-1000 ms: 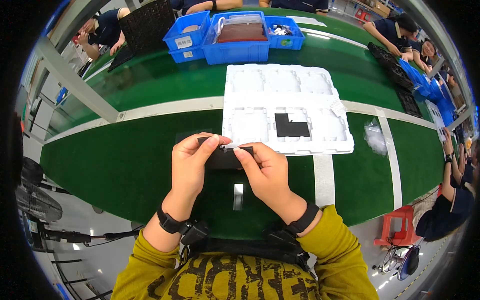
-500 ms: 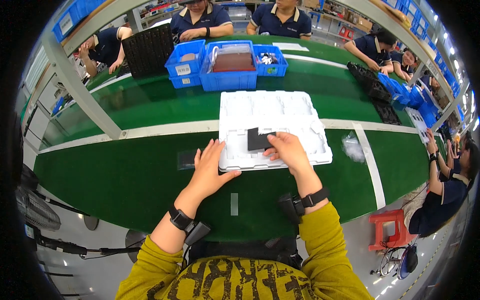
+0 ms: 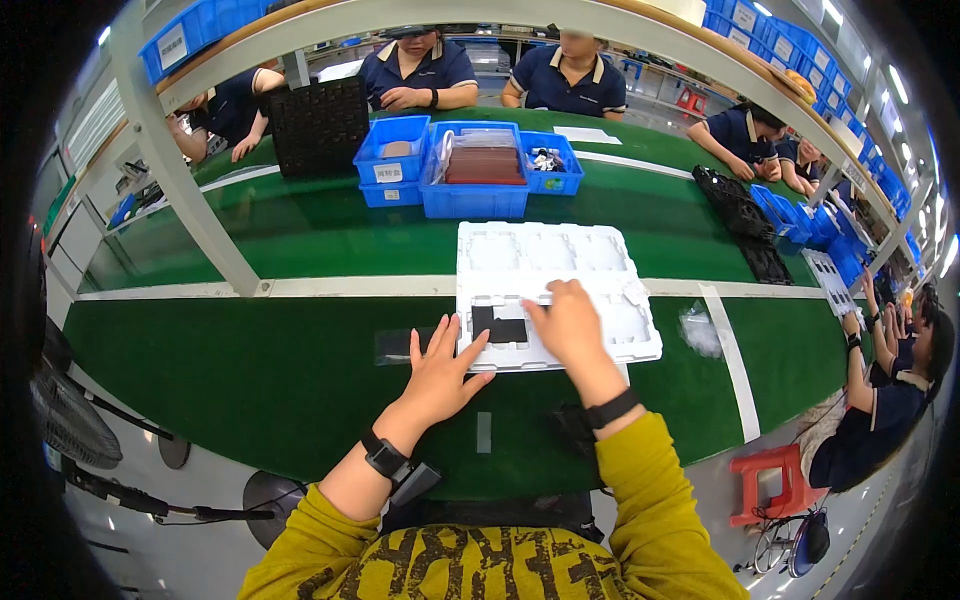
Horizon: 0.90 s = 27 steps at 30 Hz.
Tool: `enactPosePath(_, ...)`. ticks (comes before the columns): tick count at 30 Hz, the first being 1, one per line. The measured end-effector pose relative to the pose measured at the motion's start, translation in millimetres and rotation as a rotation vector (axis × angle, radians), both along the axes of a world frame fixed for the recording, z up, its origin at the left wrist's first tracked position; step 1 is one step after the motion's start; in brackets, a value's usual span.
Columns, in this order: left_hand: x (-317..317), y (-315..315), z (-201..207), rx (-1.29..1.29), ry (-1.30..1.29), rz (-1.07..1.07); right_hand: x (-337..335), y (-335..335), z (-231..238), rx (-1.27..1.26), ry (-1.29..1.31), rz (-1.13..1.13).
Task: The recorder is assembling small black L-shaped parts into a white tray and using tape on the assembly line surface.
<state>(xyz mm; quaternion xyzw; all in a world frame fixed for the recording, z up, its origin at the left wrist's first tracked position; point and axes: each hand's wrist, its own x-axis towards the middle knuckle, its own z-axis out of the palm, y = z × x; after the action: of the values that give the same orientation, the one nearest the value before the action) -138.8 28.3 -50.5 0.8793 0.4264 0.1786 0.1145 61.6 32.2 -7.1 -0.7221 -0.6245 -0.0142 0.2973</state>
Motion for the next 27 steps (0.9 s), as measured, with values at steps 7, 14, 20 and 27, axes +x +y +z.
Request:
enactPosePath(7,-9,1,13,0.023,-0.185,0.031,75,-51,25,-0.175,0.318,0.091)
enactPosePath(14,-29,34,18,0.097,-0.476,0.271,-34,-87,10,-0.302,0.141,0.783)
enactPosePath(20,-70,55,15,0.048,-0.469,0.344,-47,-88,-12,-0.268,0.152,0.634)
enactPosePath(27,-81,71,-4,-0.001,-0.528,0.305,-52,-90,-13,-0.354,0.244,0.449)
